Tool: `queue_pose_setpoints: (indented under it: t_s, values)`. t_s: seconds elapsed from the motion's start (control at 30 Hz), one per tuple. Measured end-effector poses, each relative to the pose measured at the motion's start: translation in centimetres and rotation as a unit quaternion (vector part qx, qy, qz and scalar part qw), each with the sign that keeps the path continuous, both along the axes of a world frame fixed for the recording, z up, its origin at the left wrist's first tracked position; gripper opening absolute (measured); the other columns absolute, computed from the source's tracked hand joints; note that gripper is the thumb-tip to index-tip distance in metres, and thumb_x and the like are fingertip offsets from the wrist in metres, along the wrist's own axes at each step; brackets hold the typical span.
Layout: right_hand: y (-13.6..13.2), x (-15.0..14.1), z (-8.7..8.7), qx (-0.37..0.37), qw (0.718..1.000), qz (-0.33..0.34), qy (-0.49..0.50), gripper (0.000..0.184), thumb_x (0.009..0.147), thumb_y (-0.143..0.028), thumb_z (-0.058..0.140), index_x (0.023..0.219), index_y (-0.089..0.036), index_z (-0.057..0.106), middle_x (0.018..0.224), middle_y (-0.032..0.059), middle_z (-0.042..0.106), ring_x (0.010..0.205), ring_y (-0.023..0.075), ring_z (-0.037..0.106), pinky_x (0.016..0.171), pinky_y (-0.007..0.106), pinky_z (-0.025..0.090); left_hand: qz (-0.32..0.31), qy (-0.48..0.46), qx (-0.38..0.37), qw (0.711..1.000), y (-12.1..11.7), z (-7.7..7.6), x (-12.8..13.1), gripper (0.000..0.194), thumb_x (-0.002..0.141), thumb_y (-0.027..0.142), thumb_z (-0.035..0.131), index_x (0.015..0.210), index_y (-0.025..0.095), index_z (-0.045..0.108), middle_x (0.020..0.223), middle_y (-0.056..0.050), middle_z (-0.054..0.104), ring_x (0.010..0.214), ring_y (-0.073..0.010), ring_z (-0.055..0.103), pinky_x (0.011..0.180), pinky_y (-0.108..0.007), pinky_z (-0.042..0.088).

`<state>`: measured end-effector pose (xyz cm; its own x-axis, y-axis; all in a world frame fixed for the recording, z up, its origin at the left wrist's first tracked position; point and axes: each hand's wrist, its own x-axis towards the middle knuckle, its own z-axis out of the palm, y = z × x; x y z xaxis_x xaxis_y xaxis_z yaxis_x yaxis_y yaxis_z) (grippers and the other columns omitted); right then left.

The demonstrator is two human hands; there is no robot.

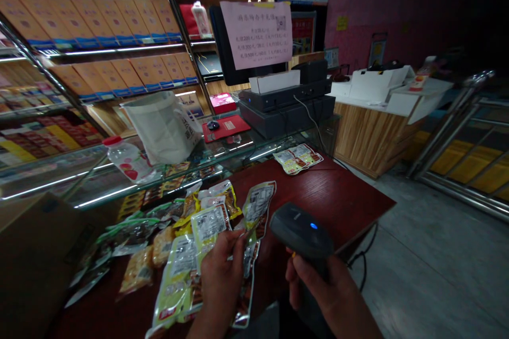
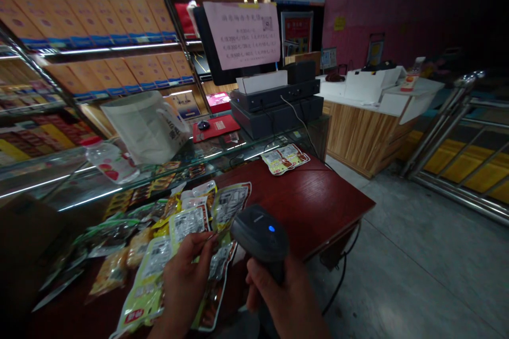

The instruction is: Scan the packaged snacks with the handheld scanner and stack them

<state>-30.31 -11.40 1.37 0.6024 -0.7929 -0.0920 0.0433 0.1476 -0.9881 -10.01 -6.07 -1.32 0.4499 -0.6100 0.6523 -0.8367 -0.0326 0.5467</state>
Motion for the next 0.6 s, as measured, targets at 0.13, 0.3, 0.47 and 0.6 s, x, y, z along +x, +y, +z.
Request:
queue_pose_setpoints:
  t_s: [0.13, 0.3, 0.47, 0.6]
  values:
    - [-0.3, 0.3, -0.2, 0.012, 1.000, 0.009, -0.006, 0.057, 0.087, -0.066, 0.053, 0.093, -0.011, 0.059, 0.065, 0.0052, 0.063, 0.058, 0.0137, 0.059, 0.063, 0.026, 0.047, 0.005, -0.019, -0.006, 1.000, -0.2, 0.1, -0.1, 0.003, 0.090, 0.025, 0.060, 0.089, 0.023, 0.063, 0.075, 0.008, 0.071, 0.066, -0.0088, 0.069, 0.060, -0.014, 0.050]
    - [-0.7, 0.4, -0.6, 0.024, 1.000, -0.010, 0.000, 0.061, 0.085, -0.067, 0.055, 0.103, -0.009, 0.060, 0.072, 0.0082, 0.066, 0.057, 0.0140, 0.060, 0.064, 0.027, 0.048, 0.024, -0.035, 0.005, 0.999, -0.6, -0.1, 0.0, 0.004, 0.089, 0.026, 0.062, 0.090, 0.023, 0.064, 0.076, 0.008, 0.071, 0.068, -0.0093, 0.070, 0.059, -0.013, 0.049]
    - [-0.8, 0.6, 0.2, 0.038, 0.999, -0.032, -0.006, 0.065, 0.082, -0.069, 0.057, 0.101, -0.008, 0.061, 0.076, 0.0095, 0.066, 0.054, 0.0129, 0.058, 0.059, 0.026, 0.046, 0.019, -0.036, 0.027, 0.999, -1.2, 0.1, 0.2, 0.006, 0.090, 0.028, 0.060, 0.090, 0.023, 0.064, 0.077, 0.008, 0.071, 0.070, -0.0089, 0.070, 0.059, -0.013, 0.049]
    - [-1.2, 0.8, 0.6, 0.050, 0.996, -0.071, -0.014, 0.066, 0.079, -0.071, 0.059, 0.100, -0.007, 0.062, 0.072, 0.0074, 0.065, 0.051, 0.0113, 0.056, 0.058, 0.025, 0.045, 0.006, -0.040, 0.030, 0.999, -1.9, 0.5, 0.1, 0.008, 0.090, 0.027, 0.059, 0.088, 0.022, 0.064, 0.076, 0.007, 0.071, 0.067, -0.0095, 0.069, 0.059, -0.014, 0.049]
